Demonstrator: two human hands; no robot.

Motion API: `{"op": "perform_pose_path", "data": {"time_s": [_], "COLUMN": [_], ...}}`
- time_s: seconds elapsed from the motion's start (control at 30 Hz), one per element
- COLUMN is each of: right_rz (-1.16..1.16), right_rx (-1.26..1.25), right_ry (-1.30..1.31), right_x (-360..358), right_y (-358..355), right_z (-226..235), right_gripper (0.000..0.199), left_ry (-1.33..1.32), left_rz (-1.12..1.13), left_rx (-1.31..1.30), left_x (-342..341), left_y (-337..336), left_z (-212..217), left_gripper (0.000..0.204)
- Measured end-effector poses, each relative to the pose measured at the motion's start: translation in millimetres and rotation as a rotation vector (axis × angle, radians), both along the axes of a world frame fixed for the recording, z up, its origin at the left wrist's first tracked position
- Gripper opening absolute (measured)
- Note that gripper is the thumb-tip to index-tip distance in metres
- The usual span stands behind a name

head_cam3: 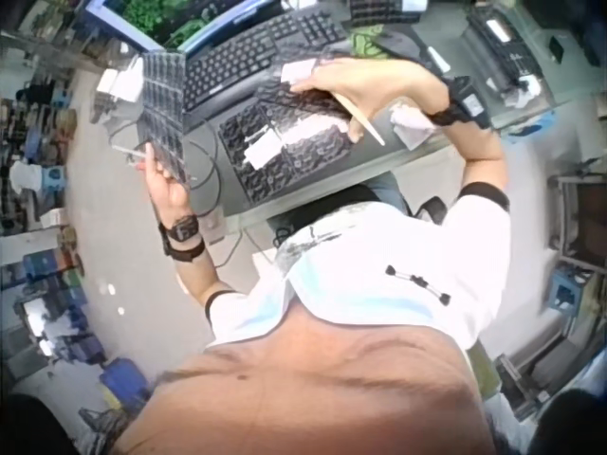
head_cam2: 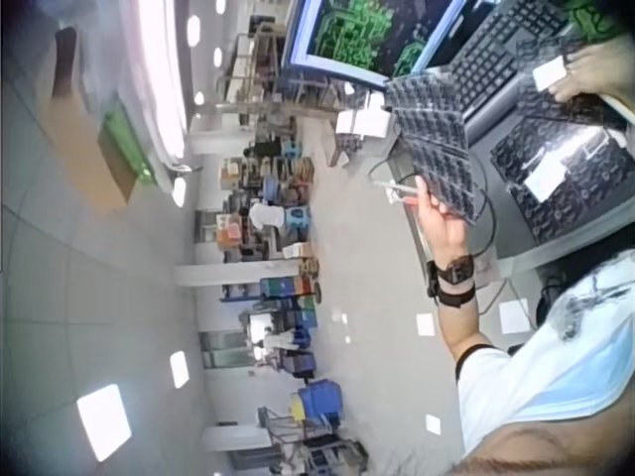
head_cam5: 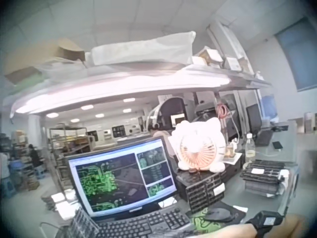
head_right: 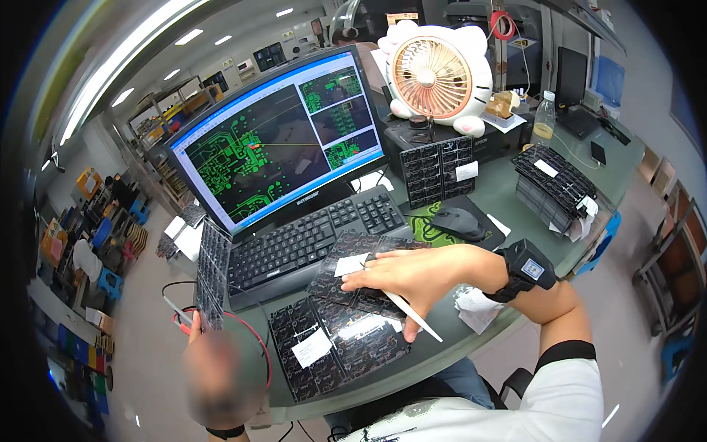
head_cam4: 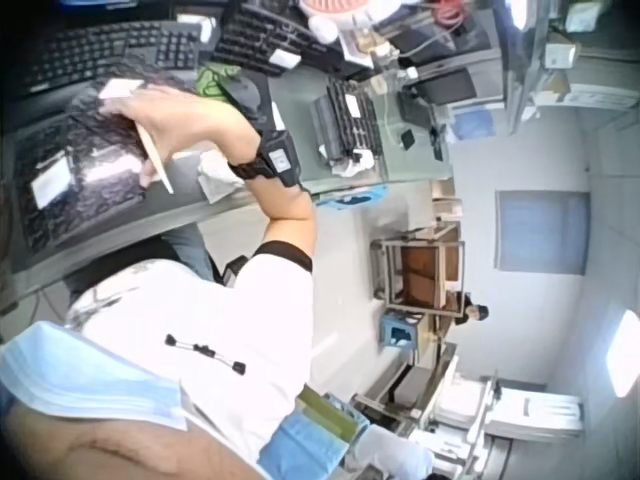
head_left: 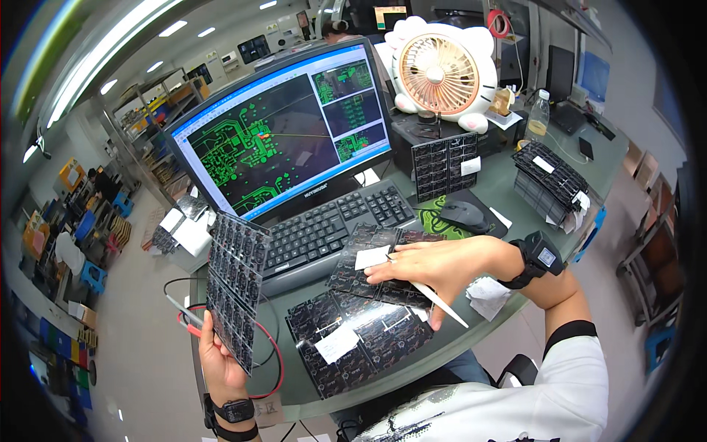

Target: Testing individual units on a large circuit board panel using electronic probes and marking results with a pen while monitoring data on a computer screen.

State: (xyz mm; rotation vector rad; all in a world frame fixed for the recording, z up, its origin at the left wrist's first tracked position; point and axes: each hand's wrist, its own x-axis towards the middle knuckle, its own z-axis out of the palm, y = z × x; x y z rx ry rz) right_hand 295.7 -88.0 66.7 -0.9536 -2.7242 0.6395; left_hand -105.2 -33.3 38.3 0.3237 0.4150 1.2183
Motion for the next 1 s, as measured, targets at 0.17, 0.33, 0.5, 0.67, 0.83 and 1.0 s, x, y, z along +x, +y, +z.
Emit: {"op": "perform_pose_path", "data": {"time_s": [0.17, 0.33, 0.5, 0.67, 0.83, 1.0], "right_rz": [-0.005, -0.024, -0.11, -0.21, 0.093, 0.068], "right_rx": [0.15, 0.254, 0.264, 0.613, 0.601, 0.227], "right_ry": [-0.098, -0.031, -0.055, 0.1, 0.223, 0.261], "right_x": [-5, -6, 1, -5, -22, -15], "right_y": [-19, -41, -45, -39, -39, -57], "right_z": [4, 15, 23, 31, 24, 10], "right_gripper": [0.08, 0.047, 0.048, 0.041, 0.028, 0.055], "left_ry": [-0.013, -0.02, -0.02, 0.022, 0.045, 0.26], "left_rz": [-0.002, 0.03, 0.029, 0.05, 0.055, 0.057], "left_rx": [-0.024, -0.045, -0.059, -0.046, -0.007, 0.012], "left_x": [4, 4, 5, 6, 9, 20], "left_y": [-9, -17, -16, -16, -14, -13], "left_z": [0, -4, -9, -4, -3, 2], "left_gripper": [0.029, 0.03, 0.03, 0.029, 0.028, 0.033]}}
